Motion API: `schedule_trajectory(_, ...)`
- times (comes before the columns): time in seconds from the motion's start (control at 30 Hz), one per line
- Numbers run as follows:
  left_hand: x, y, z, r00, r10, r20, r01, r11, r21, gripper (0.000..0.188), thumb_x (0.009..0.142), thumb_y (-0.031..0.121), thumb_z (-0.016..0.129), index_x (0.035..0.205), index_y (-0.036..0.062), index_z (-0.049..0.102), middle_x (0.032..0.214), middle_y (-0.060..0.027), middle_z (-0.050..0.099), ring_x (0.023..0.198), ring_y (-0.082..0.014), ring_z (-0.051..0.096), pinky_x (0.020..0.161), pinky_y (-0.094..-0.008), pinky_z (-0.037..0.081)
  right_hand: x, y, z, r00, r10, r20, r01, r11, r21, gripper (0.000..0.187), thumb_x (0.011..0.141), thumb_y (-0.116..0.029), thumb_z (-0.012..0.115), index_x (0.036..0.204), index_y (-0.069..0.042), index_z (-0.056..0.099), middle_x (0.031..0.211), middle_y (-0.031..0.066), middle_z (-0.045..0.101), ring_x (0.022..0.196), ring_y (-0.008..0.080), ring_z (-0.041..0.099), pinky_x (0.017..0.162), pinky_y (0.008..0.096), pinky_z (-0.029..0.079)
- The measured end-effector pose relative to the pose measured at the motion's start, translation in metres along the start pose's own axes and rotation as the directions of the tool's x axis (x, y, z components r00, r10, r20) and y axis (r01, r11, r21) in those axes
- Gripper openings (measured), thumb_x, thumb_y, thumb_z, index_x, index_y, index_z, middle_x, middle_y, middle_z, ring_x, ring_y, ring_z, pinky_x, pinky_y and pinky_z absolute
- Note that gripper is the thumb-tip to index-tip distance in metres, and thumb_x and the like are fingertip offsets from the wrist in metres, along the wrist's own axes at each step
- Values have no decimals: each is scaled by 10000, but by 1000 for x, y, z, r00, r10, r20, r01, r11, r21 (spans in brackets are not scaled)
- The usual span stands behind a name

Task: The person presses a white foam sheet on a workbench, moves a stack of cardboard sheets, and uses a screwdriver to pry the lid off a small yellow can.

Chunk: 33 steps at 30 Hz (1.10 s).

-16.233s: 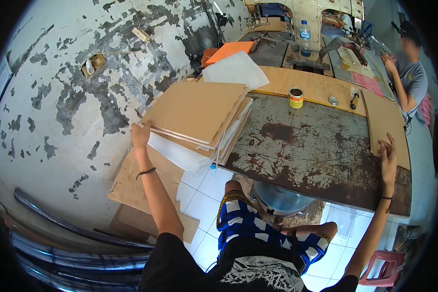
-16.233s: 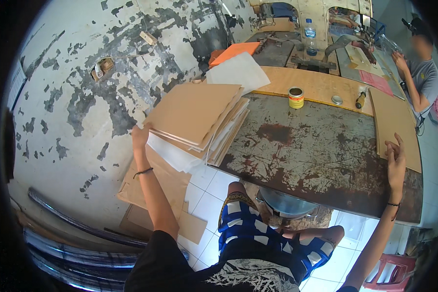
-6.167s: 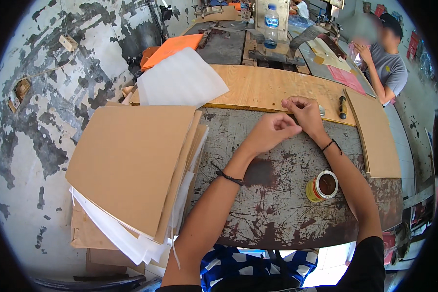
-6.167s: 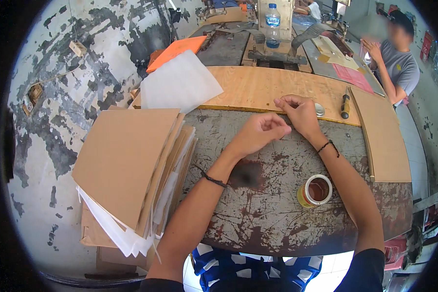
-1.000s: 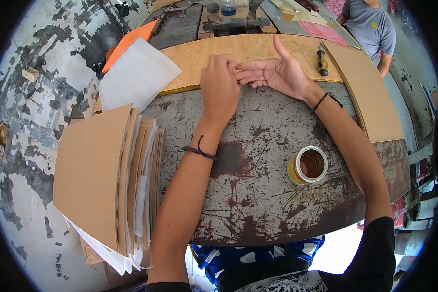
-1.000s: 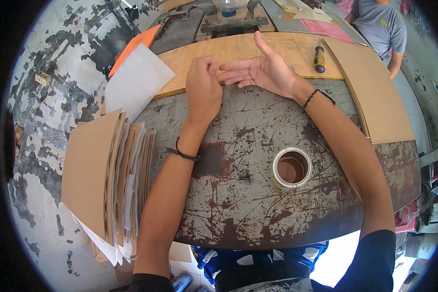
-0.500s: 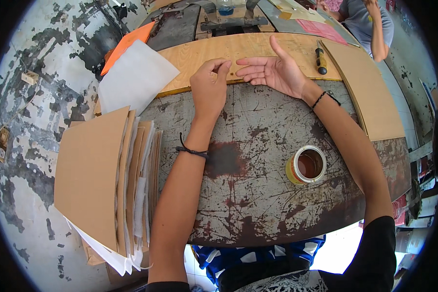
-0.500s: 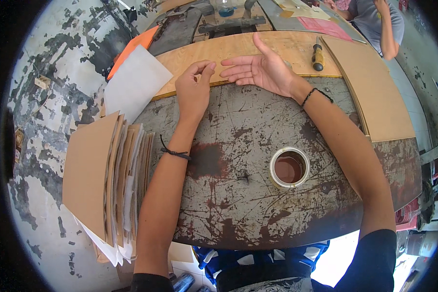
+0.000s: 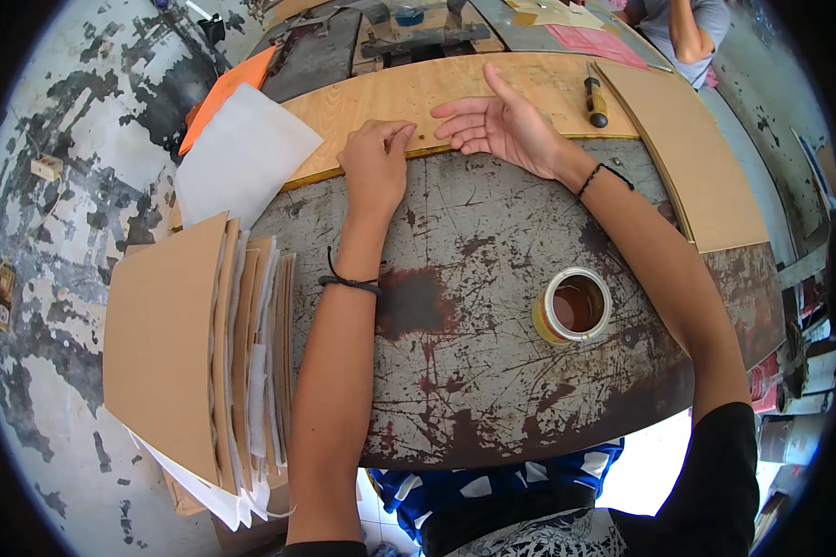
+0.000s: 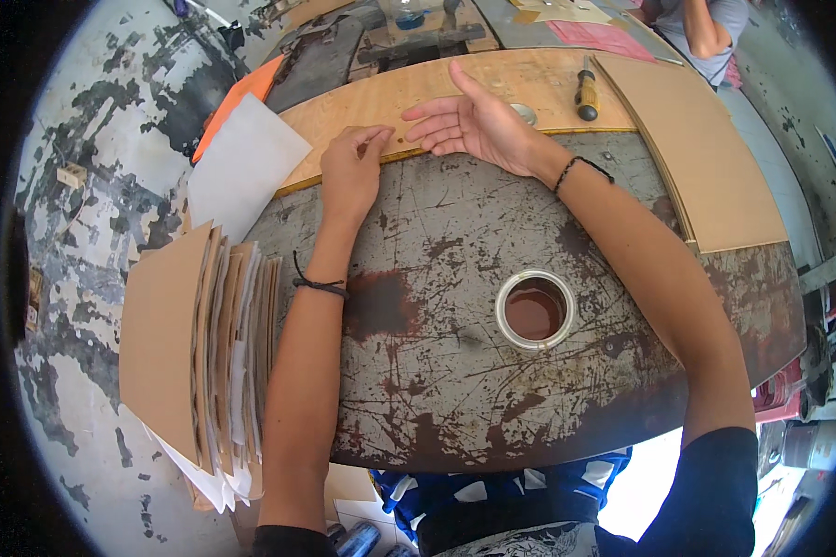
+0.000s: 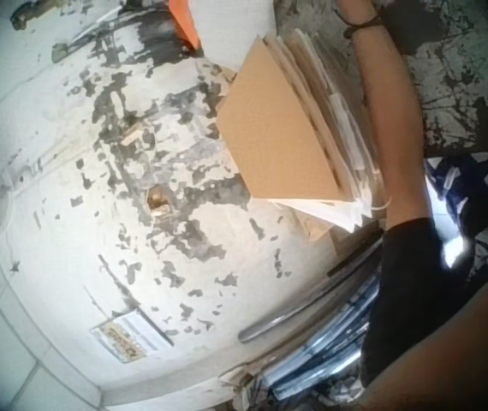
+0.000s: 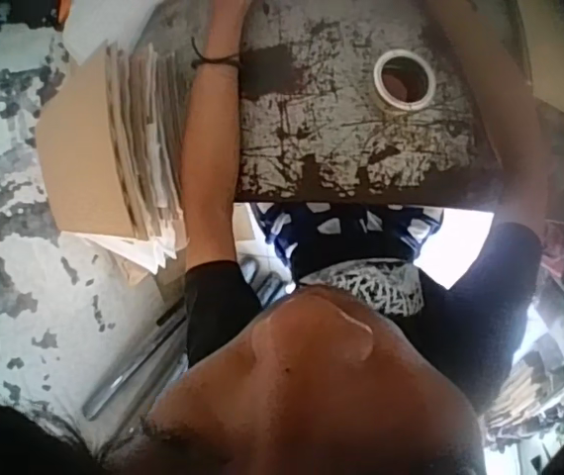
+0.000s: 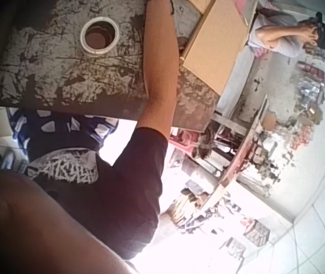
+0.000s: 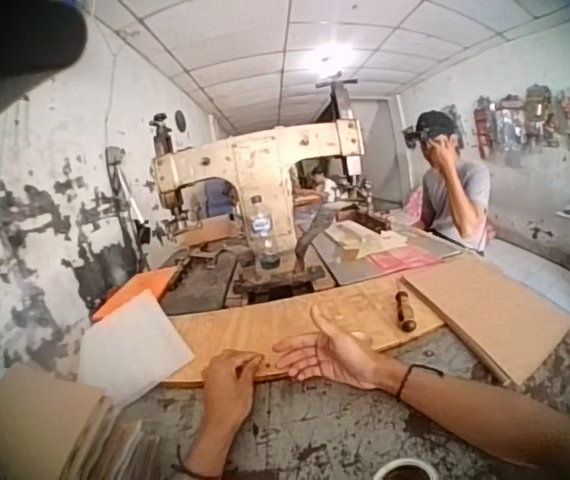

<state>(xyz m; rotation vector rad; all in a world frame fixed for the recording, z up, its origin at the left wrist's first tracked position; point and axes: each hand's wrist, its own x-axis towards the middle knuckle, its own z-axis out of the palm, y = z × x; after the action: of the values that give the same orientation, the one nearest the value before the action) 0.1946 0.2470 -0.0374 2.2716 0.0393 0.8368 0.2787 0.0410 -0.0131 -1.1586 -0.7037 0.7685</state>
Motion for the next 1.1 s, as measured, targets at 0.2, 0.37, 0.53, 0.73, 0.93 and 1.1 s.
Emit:
schedule_trajectory(0.2,2,-6,2,991,23,133,-32,997,65,217,973,256,610,1017,143,790,1038,-14,685,1047,-247,526,921,-437,284,-3,0,4,999,-35,-20,35,999,-42,894,1017,-710,203,1318,38,588,1079,111,697,940,153,652,890,291,518)
schedule_trajectory(0.37,1,0,3,990,13,142,-29,993,115,213,966,270,623,1025,151,790,1052,-7,681,1040,-242,530,925,-429,287,-2,1,0,1000,-17,-14,16,999,-31,900,1020,-706,193,1326,45,583,1135,156,693,975,164,646,918,294,519)
schedule_trajectory(0.53,2,3,2,990,7,144,-32,986,166,188,929,262,671,1004,136,789,1057,-29,684,1016,-269,557,904,-448,353,-3,1,2,1000,-21,-4,21,999,-31,857,1034,-679,207,1308,35,594,1071,107,698,945,147,655,887,283,522)
schedule_trajectory(0.73,0,3,12,959,281,35,-278,914,295,173,935,173,652,968,14,712,952,-169,686,877,-341,643,807,-430,483,-1,1,1,1000,-11,-21,11,999,-41,845,1036,-674,220,1304,35,595,1078,112,698,951,153,657,894,290,523)
schedule_trajectory(0.93,3,2,13,994,110,1,-110,986,126,225,982,184,594,886,-14,640,858,-190,664,834,-380,621,759,-490,445,1,2,-3,1000,14,-16,-14,1000,-5,845,1037,-672,222,1311,37,592,1079,117,694,973,166,652,913,309,519)
schedule_trajectory(1.1,3,15,5,994,46,94,-51,997,52,282,988,196,607,831,-34,650,724,-168,672,662,-342,628,646,-439,464,-1,0,-3,999,10,-36,-10,1000,-17,839,1048,-653,200,1309,40,594,1069,113,694,963,166,651,901,307,522)
